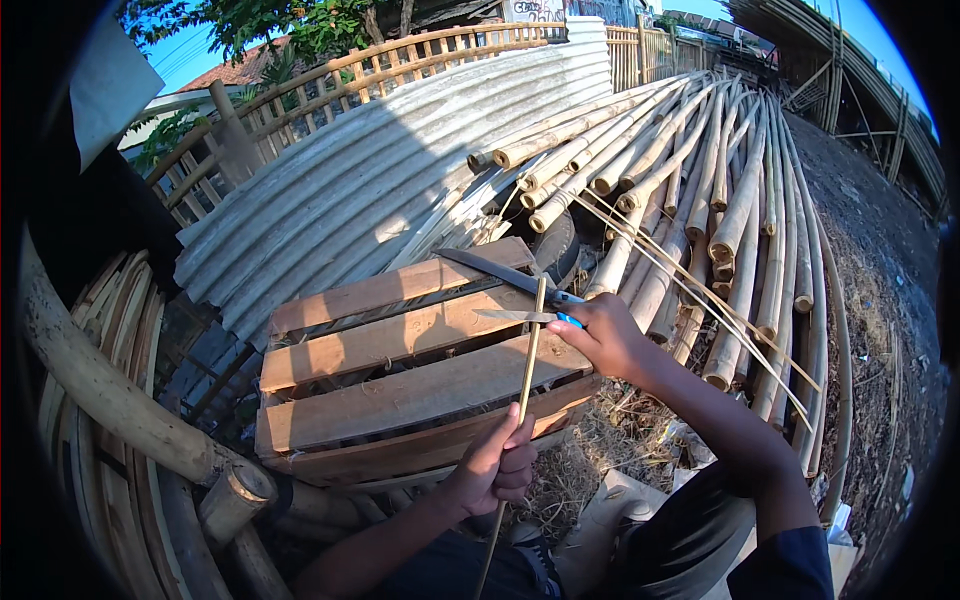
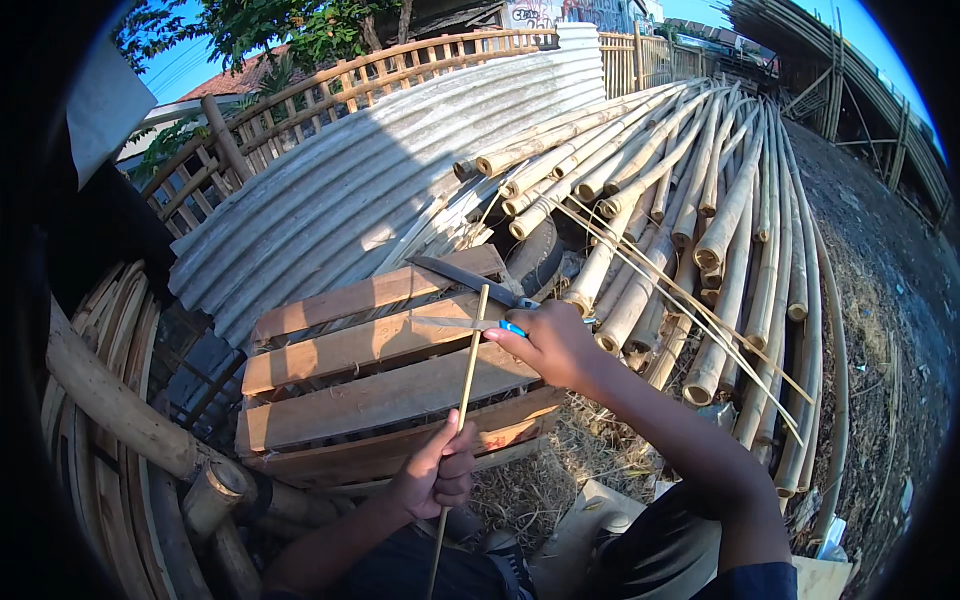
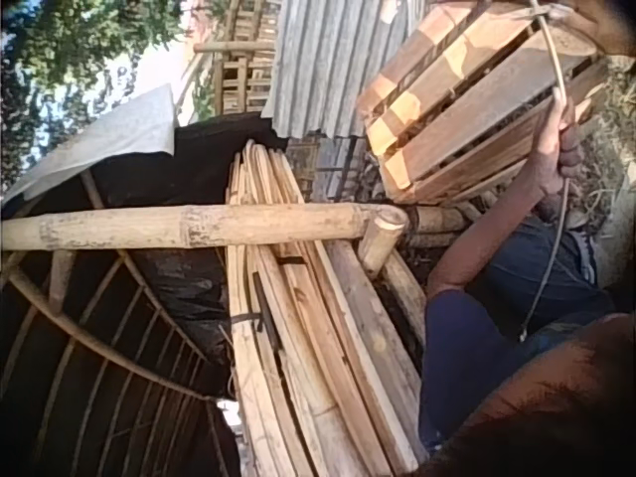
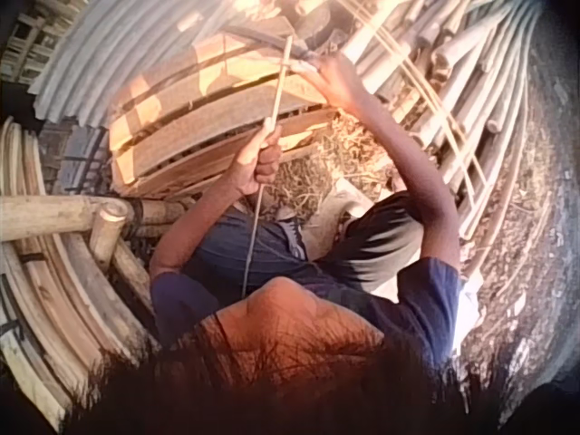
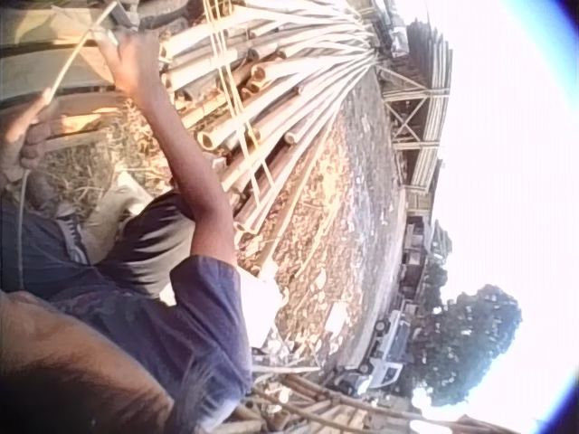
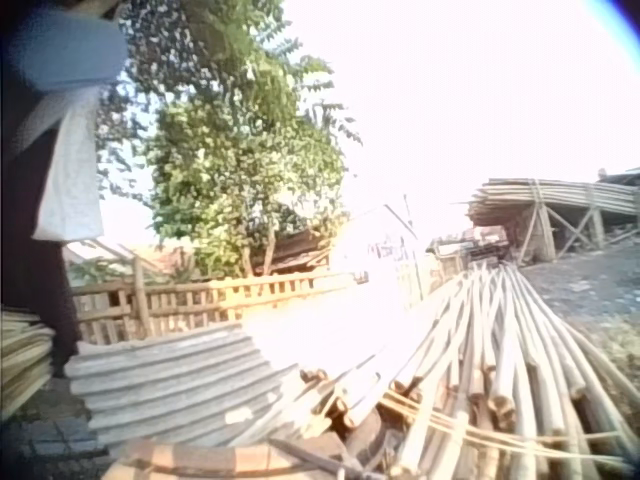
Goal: Trimming and scraping a thin strip of bamboo using a small hand knife.
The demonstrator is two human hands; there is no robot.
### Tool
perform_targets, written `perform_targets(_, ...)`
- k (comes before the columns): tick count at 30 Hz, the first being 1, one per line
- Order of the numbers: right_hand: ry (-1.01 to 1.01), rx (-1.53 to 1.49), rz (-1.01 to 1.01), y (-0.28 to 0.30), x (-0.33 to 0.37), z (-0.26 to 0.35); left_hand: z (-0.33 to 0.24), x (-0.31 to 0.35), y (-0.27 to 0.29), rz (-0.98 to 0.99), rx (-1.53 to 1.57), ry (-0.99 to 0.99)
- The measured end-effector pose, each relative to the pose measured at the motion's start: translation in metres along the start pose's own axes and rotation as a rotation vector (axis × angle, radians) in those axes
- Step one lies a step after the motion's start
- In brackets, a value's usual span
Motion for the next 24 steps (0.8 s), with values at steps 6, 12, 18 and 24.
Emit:
perform_targets(6, 0.045, -0.025, -0.027, -0.006, 0.003, 0.012, 0.002, 0.002, -0.002, -0.002, 0.043, 0.021)
perform_targets(12, 0.26, 0.21, -0.091, -0.013, 0.01, 0.03, 0.002, 0.0, -0.002, -0.016, 0.04, 0.013)
perform_targets(18, -0.596, -0.181, -0.178, 0.028, 0.021, -0.091, 0.0, 0.001, -0.003, -0.023, 0.015, -0.014)
perform_targets(24, -0.227, -0.476, -0.004, 0.016, 0.015, -0.016, -0.012, -0.006, 0.013, -0.015, 0.033, -0.076)
Point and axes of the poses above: each hand's wrist, its own x-axis away from the middle knuckle, its own y-axis out of the back of the hand, z = x × y, the point moved 6 cm from there along -x, towards the middle knuckle, and after that the axes turned 14 degrees about z, right-handed, at the moved point
